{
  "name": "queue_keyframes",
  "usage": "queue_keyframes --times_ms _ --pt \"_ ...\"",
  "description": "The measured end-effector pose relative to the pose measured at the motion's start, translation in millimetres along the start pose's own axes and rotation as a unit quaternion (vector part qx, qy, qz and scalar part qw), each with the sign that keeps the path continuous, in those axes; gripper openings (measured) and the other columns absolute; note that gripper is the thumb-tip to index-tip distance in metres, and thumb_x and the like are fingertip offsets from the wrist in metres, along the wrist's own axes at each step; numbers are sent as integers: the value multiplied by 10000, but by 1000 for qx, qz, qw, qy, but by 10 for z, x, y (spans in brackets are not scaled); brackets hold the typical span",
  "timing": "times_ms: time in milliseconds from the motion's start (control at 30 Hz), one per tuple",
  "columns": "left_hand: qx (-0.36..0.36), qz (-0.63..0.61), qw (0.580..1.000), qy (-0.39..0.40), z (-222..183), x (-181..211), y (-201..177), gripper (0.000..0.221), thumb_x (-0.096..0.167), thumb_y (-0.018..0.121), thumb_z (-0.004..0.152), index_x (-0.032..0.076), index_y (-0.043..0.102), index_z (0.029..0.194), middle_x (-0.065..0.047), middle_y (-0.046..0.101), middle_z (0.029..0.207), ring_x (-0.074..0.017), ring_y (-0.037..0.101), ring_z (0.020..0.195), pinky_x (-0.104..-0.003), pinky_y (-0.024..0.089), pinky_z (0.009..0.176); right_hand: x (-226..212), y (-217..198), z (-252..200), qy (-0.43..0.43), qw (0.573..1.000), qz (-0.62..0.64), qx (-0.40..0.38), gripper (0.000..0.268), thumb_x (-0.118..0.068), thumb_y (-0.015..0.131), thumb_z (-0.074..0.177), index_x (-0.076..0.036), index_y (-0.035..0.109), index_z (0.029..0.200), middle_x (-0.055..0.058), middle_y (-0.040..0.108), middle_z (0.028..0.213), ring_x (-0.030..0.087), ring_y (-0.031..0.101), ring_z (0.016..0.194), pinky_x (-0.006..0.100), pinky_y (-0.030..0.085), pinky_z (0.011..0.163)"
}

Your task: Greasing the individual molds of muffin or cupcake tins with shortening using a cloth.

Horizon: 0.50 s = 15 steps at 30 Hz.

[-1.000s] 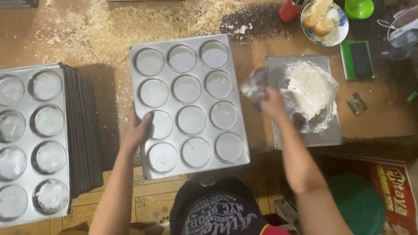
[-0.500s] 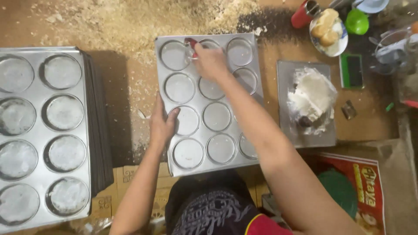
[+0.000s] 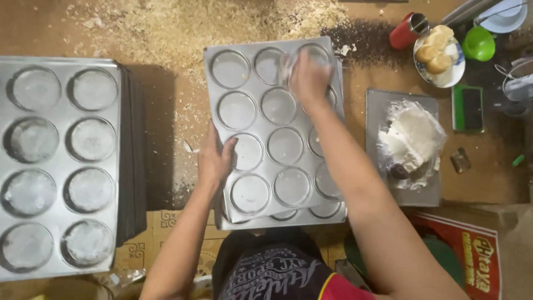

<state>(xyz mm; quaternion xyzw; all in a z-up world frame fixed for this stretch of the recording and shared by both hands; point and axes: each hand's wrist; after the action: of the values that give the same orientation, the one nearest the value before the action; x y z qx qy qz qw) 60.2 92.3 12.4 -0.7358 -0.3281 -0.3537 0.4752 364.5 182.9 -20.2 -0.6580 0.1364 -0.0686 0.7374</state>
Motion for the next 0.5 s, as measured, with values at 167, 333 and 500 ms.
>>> queue_keyframes --times_ms 167,333,500 --pt "5 -16 998 -57 -40 -34 68 777 361 577 985 102 175 1598 -99 213 1681 -276 211 1536 -485 160 1258 55 -274 22 51 996 49 -55 687 -57 690 971 -8 309 1541 -10 628 710 238 631 726 588 346 1099" --pt "56 50 997 22 24 -80 74 760 370 690 952 24 394 1560 -269 532 1469 -417 494 1372 -549 376 1149 48 53 -884 -226 972 -50 34 66 -86 646 803 -144 627 828 65 652 563 297 684 564 490 406 717" --pt "59 86 994 -30 181 -486 195 775 466 698 937 183 393 1590 -133 573 1461 -281 504 1382 -460 375 1164 128 48 546 -79 997 -8 23 304 -138 583 938 -77 549 1233 152 742 904 357 731 897 590 350 870"
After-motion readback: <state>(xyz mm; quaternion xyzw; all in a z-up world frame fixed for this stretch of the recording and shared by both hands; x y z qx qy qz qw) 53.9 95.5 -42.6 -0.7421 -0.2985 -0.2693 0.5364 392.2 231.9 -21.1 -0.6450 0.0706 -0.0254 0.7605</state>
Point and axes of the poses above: each hand's wrist, its own z-axis towards the middle knuckle, its own y-axis out of the palm, x = y × z
